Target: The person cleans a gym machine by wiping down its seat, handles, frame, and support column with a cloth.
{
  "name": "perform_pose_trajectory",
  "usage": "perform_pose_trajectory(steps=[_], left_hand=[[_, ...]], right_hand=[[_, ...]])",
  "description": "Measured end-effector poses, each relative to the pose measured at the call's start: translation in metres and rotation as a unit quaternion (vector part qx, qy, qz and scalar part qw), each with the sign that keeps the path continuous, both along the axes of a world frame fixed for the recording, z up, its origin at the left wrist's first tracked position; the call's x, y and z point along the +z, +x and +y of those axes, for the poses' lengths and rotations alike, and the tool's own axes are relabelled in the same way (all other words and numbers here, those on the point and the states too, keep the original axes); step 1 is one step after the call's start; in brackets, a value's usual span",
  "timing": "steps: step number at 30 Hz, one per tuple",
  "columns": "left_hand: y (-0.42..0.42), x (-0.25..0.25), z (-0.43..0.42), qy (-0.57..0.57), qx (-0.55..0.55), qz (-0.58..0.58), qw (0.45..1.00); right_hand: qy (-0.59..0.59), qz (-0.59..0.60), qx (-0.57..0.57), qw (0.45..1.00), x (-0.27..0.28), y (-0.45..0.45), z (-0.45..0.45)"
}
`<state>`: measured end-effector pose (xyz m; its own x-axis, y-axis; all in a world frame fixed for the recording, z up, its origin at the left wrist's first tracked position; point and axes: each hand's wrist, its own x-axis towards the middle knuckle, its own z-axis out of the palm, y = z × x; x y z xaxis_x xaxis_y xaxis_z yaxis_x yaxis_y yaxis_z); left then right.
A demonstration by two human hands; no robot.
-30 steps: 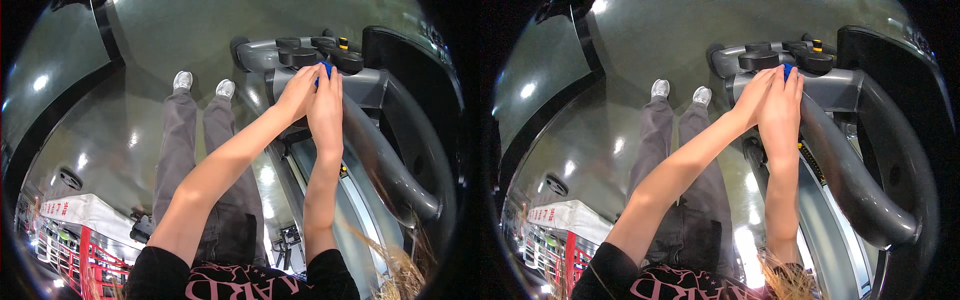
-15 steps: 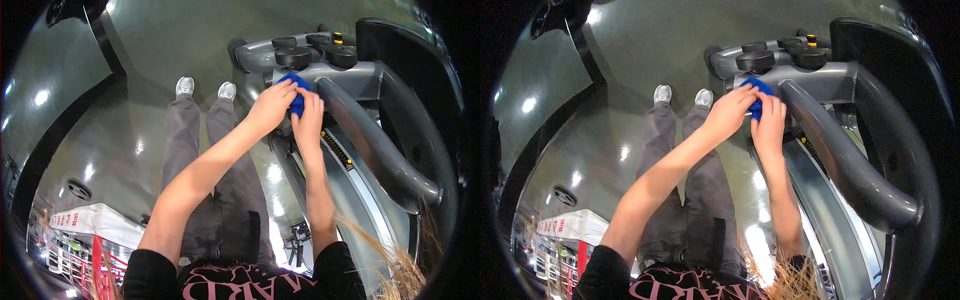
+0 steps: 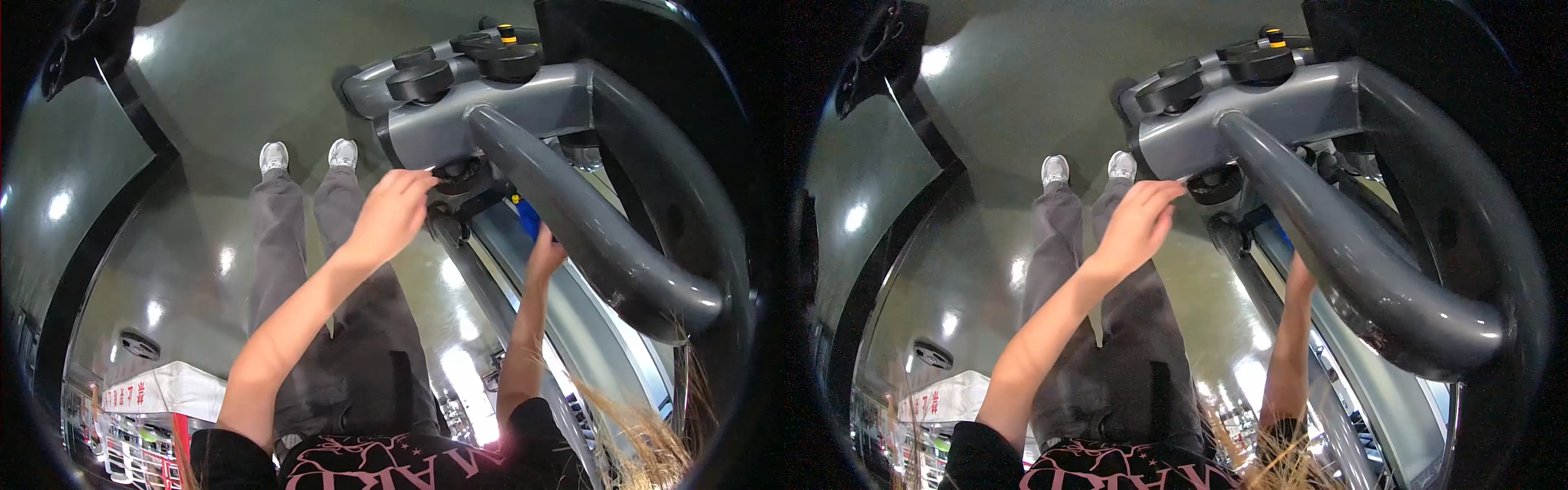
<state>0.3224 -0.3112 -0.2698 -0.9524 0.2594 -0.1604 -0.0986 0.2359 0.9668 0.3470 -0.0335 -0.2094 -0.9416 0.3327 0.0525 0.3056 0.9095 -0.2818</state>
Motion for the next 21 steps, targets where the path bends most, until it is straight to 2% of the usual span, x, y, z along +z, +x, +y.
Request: perform_pose_trajectory(steps=[4,6,8,11,13,15,18,21], left_hand=[[-0.001,-0.005,-0.005,-0.009,0.016,-0.030,0.999],[-0.002,-0.007,-0.004,-0.006,0.013,-0.044,0.999],[-0.005,-0.009,-0.003,-0.006,0.002,-0.043,0.999],[-0.005,-0.016,-0.003,-0.017,-0.009,-0.046,0.999],[-0.007,-0.018,-0.002,-0.025,-0.007,-0.063,0.998],[-0.009,-0.018,0.000,-0.025,-0.001,-0.064,0.998],[-0.010,-0.021,0.001,-0.022,0.002,-0.072,0.997],[-0.014,-0.025,0.003,-0.028,0.000,-0.073,0.997]], right_hand=[[-0.043,0.102,0.091,0.990,-0.003,-0.058,0.032],[0.134,0.060,0.249,0.957,-0.011,-0.089,0.028],[-0.051,-0.016,0.267,0.962,-0.021,-0.116,0.003],[0.043,-0.073,0.314,0.946,-0.016,-0.127,-0.009],[-0.009,-0.117,0.337,0.934,-0.028,-0.123,0.000],[0.018,-0.054,0.439,0.897,-0.039,-0.124,0.003],[0.038,-0.037,0.456,0.888,-0.026,-0.138,-0.023],[0.059,-0.008,0.404,0.913,-0.026,-0.149,-0.038]])
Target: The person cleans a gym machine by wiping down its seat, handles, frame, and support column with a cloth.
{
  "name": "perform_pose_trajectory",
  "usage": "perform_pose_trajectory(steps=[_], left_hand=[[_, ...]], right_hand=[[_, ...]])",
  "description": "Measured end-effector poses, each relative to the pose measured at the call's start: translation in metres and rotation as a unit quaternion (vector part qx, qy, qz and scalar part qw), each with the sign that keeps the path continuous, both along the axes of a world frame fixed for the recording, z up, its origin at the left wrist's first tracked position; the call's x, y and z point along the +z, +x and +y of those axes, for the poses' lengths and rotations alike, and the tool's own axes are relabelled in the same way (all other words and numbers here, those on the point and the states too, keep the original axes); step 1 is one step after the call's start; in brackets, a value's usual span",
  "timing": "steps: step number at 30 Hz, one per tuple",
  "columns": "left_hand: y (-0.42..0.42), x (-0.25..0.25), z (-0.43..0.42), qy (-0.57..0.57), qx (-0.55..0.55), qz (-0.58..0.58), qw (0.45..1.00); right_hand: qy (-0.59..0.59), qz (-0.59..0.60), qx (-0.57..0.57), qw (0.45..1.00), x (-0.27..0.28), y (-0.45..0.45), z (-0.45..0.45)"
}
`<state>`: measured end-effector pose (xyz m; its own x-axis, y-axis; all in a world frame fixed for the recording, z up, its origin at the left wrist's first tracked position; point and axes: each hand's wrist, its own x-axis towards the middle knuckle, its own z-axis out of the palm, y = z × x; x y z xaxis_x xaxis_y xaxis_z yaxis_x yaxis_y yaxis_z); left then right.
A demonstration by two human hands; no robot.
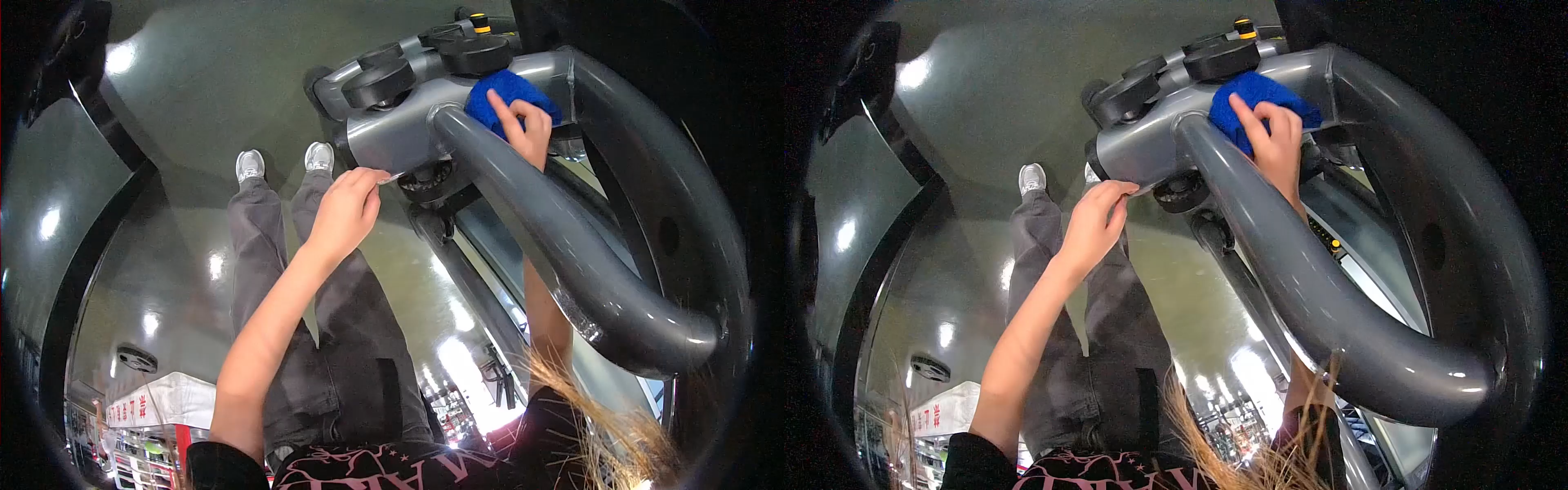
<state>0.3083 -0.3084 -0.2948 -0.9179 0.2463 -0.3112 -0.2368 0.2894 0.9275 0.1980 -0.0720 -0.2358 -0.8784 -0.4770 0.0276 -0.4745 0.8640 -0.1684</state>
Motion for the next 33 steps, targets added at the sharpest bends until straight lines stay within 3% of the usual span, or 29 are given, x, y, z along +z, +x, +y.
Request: perform_pose_trajectory(steps=[7,12,15,18,21,24,27,31,33], left_hand=[[0.004,0.011,-0.004,0.004,-0.014,-0.005,1.000],[0.020,0.012,-0.008,0.013,-0.030,-0.014,0.999],[0.025,0.012,-0.014,0.013,-0.039,-0.020,0.999],[0.032,0.009,-0.021,0.011,-0.044,-0.024,0.999],[0.036,0.007,-0.027,0.004,-0.039,-0.023,0.999],[0.037,0.010,-0.035,-0.001,-0.033,-0.028,0.999],[0.041,0.005,-0.038,-0.006,-0.014,-0.020,1.000],[0.046,0.002,-0.035,-0.011,0.003,-0.036,0.999],[0.051,-0.002,-0.028,-0.002,0.005,-0.028,1.000]], right_hand=[[0.080,0.122,-0.153,0.977,0.004,-0.027,0.009],[0.108,0.125,-0.217,0.962,-0.001,-0.005,0.014],[0.062,0.109,-0.288,0.949,-0.014,0.025,0.031],[-0.029,0.066,-0.246,0.967,-0.019,0.047,0.044],[-0.047,0.079,-0.200,0.976,-0.014,0.042,0.043],[0.009,0.022,-0.273,0.962,0.000,0.027,0.042],[0.011,0.060,-0.312,0.948,0.001,0.013,0.035],[0.061,0.096,-0.234,0.966,-0.004,0.017,0.037],[0.031,0.057,-0.185,0.981,-0.014,0.027,0.046]])
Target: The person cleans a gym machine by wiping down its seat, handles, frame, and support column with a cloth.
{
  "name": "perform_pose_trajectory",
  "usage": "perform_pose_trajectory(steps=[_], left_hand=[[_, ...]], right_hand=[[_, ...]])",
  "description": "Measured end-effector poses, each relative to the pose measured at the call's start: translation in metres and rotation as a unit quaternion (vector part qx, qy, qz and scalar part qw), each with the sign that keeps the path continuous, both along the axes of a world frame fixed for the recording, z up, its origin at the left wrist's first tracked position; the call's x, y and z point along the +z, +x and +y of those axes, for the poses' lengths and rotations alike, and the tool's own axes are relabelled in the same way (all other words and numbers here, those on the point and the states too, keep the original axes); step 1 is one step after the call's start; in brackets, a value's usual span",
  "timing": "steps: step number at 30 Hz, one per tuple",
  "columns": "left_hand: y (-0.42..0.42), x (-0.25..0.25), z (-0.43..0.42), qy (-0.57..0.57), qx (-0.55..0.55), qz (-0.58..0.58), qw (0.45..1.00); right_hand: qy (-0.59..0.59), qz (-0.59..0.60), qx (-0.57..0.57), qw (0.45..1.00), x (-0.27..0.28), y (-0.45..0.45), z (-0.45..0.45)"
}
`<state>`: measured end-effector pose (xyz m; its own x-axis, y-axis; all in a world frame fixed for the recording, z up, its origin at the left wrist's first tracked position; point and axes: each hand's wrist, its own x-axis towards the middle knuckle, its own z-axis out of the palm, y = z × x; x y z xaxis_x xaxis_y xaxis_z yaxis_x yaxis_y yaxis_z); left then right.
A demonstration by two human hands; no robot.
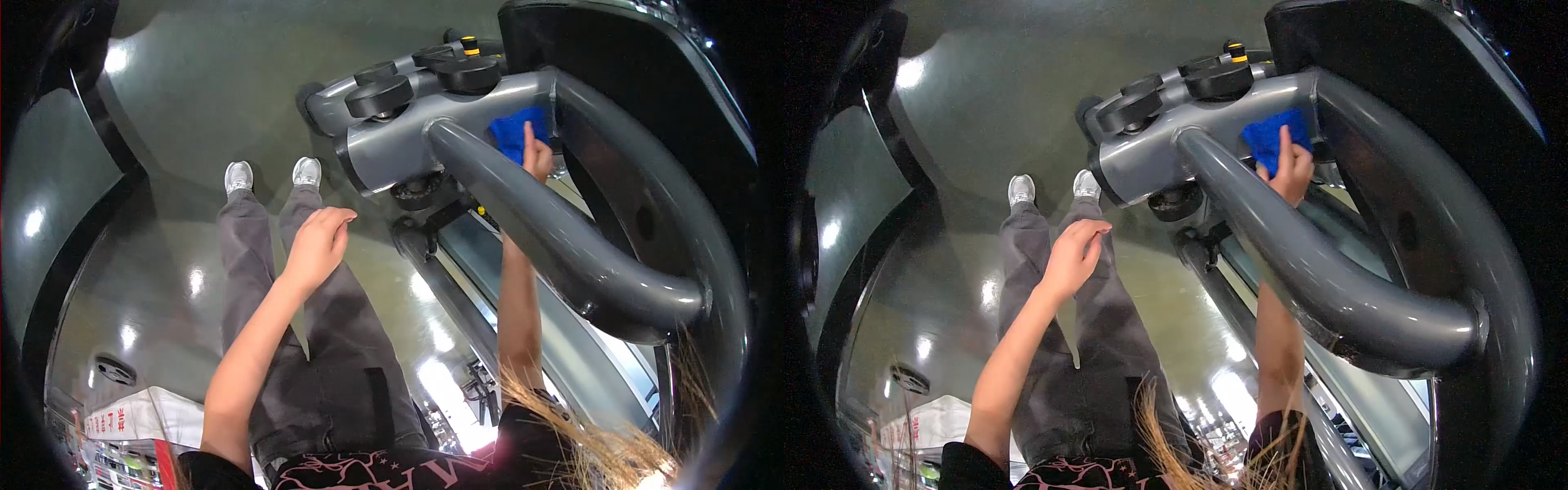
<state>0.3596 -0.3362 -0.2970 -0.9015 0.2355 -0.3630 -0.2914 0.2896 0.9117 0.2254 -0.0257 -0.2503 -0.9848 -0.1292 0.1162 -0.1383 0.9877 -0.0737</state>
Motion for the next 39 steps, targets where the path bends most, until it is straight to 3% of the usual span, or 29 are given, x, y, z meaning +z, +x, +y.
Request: perform_pose_trajectory(steps=[2,3,5,8,9,12,13,15,17,19,24,27,29,32,34,39], left_hand=[[0.002,0.000,0.005,0.005,0.001,0.000,1.000],[0.002,0.001,0.009,0.008,0.000,-0.004,1.000],[0.003,0.001,0.015,0.010,0.004,-0.005,1.000],[0.007,-0.006,0.026,0.012,0.019,-0.002,1.000],[0.008,-0.008,0.030,0.012,0.026,-0.008,1.000],[0.018,-0.010,0.041,0.020,0.051,-0.033,0.998],[0.020,-0.014,0.044,0.026,0.062,-0.040,0.997],[0.027,-0.019,0.049,0.029,0.085,-0.037,0.995],[0.034,-0.021,0.053,0.040,0.099,-0.049,0.993],[0.038,-0.019,0.052,0.057,0.104,-0.074,0.990],[0.049,-0.020,0.049,0.087,0.098,-0.129,0.983],[0.056,-0.023,0.046,0.080,0.077,-0.143,0.983],[0.059,-0.022,0.043,0.077,0.055,-0.145,0.985],[0.068,-0.018,0.036,0.077,0.043,-0.138,0.986],[0.072,-0.020,0.033,0.073,0.042,-0.126,0.988],[0.067,-0.020,0.033,0.093,0.108,-0.065,0.988]], right_hand=[[-0.015,-0.022,0.040,0.999,-0.016,0.013,0.007],[0.046,-0.020,0.058,0.997,-0.005,0.021,-0.016],[-0.010,-0.033,0.040,0.999,-0.005,0.024,-0.028],[-0.126,-0.114,-0.112,0.979,0.015,0.025,-0.057],[-0.083,-0.150,-0.102,0.980,0.029,0.029,-0.060],[0.196,-0.135,0.087,0.967,-0.005,0.074,0.079],[0.079,-0.123,0.017,0.989,-0.001,0.074,0.063],[-0.151,-0.099,-0.130,0.975,0.025,0.073,0.019],[-0.364,-0.066,-0.276,0.887,0.056,0.069,-0.032],[-0.430,-0.054,-0.326,0.841,0.061,0.078,-0.038],[-0.204,-0.051,-0.246,0.946,0.044,0.117,-0.049],[-0.235,-0.032,-0.071,0.969,0.010,0.124,-0.067],[-0.189,-0.084,-0.052,0.977,-0.017,0.128,-0.080],[-0.274,-0.088,-0.077,0.954,-0.035,0.129,-0.089],[-0.256,-0.085,-0.060,0.961,-0.032,0.133,-0.095],[-0.202,-0.046,0.021,0.978,-0.040,0.163,-0.117]])
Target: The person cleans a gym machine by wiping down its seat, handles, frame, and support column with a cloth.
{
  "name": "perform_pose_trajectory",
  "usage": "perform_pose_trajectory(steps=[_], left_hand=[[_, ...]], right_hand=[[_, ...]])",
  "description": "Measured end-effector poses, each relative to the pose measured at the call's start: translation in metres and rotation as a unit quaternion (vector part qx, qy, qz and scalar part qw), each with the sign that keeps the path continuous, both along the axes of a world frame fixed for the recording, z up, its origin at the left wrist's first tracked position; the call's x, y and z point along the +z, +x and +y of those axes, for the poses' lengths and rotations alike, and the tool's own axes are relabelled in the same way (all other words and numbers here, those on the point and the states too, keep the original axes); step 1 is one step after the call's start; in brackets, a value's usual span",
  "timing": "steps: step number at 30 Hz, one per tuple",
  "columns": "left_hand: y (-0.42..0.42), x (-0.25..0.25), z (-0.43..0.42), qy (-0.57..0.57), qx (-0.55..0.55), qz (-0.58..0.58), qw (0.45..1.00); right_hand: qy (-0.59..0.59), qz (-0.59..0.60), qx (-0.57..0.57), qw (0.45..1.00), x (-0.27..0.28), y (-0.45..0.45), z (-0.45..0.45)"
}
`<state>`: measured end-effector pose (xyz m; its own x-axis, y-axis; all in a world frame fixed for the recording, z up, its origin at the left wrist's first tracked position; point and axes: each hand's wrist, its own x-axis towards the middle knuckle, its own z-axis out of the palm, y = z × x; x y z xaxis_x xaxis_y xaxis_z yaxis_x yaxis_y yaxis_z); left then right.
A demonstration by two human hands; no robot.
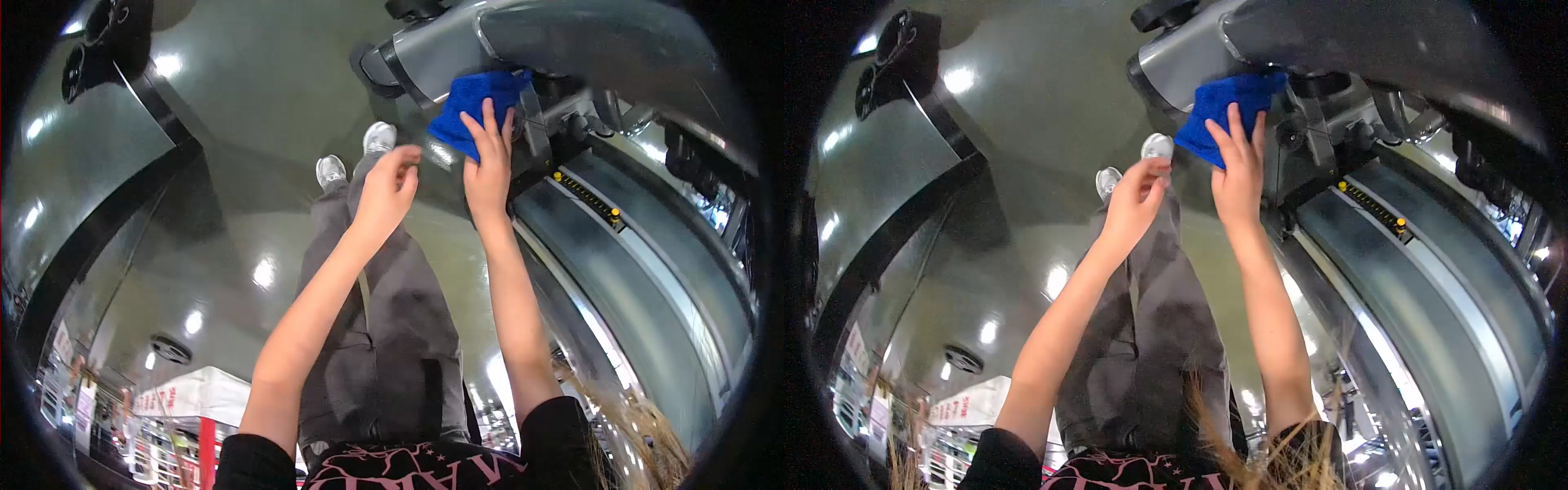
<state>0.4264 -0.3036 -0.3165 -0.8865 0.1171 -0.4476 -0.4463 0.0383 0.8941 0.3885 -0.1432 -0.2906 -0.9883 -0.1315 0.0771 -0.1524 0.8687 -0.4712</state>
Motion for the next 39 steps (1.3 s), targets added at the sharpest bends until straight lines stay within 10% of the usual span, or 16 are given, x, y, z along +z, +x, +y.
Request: perform_pose_trajectory(steps=[11,25,30,35,39], left_hand=[[-0.036,-0.003,0.022,-0.104,0.026,0.186,0.977],[-0.003,-0.038,0.022,0.219,0.038,-0.227,0.948],[0.003,-0.061,0.037,0.486,0.138,-0.306,0.807],[-0.013,-0.082,0.057,0.439,0.330,-0.354,0.757],[-0.040,-0.082,0.078,0.436,0.383,-0.312,0.752]], right_hand=[[-0.262,-0.042,-0.119,0.957,-0.023,0.038,-0.024],[-0.797,-0.327,-0.286,0.419,-0.019,0.062,0.038],[-0.821,-0.326,-0.311,0.350,-0.039,0.066,0.055],[-0.851,-0.255,-0.341,0.308,-0.060,0.060,0.049],[-0.856,-0.189,-0.301,0.376,-0.084,0.032,0.044]])
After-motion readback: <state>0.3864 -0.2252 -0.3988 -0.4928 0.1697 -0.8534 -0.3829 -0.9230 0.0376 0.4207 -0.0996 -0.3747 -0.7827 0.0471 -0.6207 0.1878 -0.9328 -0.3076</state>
